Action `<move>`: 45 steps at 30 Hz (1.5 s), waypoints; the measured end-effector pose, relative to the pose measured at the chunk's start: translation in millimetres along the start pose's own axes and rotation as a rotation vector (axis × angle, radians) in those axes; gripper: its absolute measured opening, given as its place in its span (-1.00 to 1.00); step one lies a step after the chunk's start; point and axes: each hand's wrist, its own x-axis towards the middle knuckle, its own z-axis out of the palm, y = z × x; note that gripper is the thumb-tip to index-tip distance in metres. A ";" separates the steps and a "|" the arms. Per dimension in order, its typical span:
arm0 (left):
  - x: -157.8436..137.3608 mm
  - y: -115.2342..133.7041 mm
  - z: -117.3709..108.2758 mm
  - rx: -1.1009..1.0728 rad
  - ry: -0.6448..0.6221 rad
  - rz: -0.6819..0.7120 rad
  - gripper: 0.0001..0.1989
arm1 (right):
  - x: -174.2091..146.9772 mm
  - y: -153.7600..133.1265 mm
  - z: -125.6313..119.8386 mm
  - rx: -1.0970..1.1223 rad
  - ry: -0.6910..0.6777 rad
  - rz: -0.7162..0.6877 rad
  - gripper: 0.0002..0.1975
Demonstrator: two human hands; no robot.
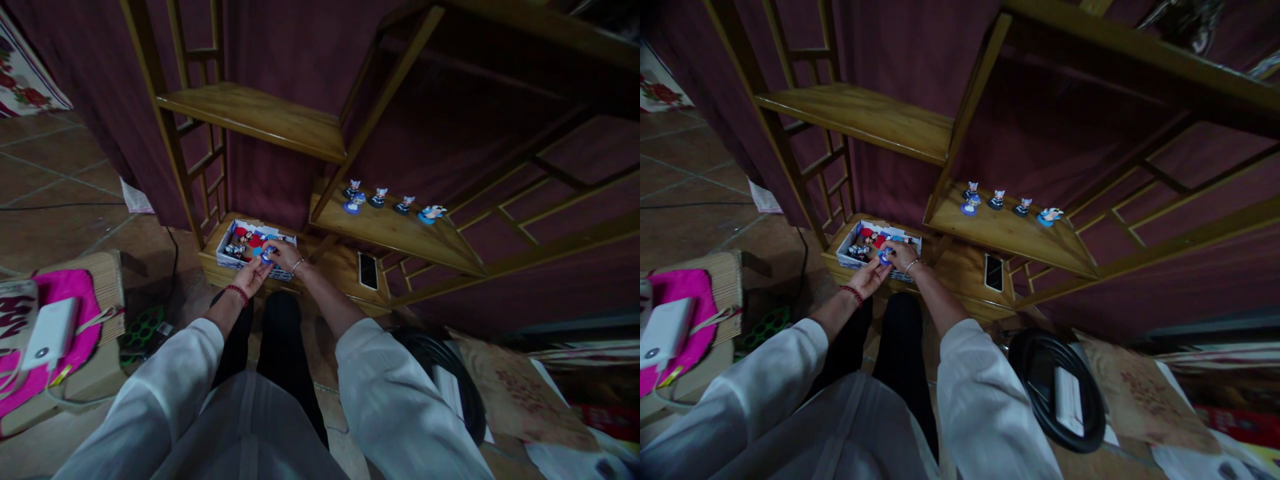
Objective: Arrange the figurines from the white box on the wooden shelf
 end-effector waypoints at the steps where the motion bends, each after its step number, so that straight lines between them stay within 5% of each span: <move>1: -0.5 -0.1 0.2 0.002 -0.001 0.000 -0.89 | 0.1 -0.7 -0.2 -0.020 -0.001 -0.015 -0.74; 20: -5.2 -2.1 0.3 0.008 -0.066 0.029 -0.91 | -1.4 -6.0 -1.4 -0.183 -0.019 -0.112 -0.75; 45: 1.1 -2.5 -3.4 -0.003 -0.030 0.035 -0.89 | -3.3 -15.6 4.6 -0.339 -0.021 0.088 -0.76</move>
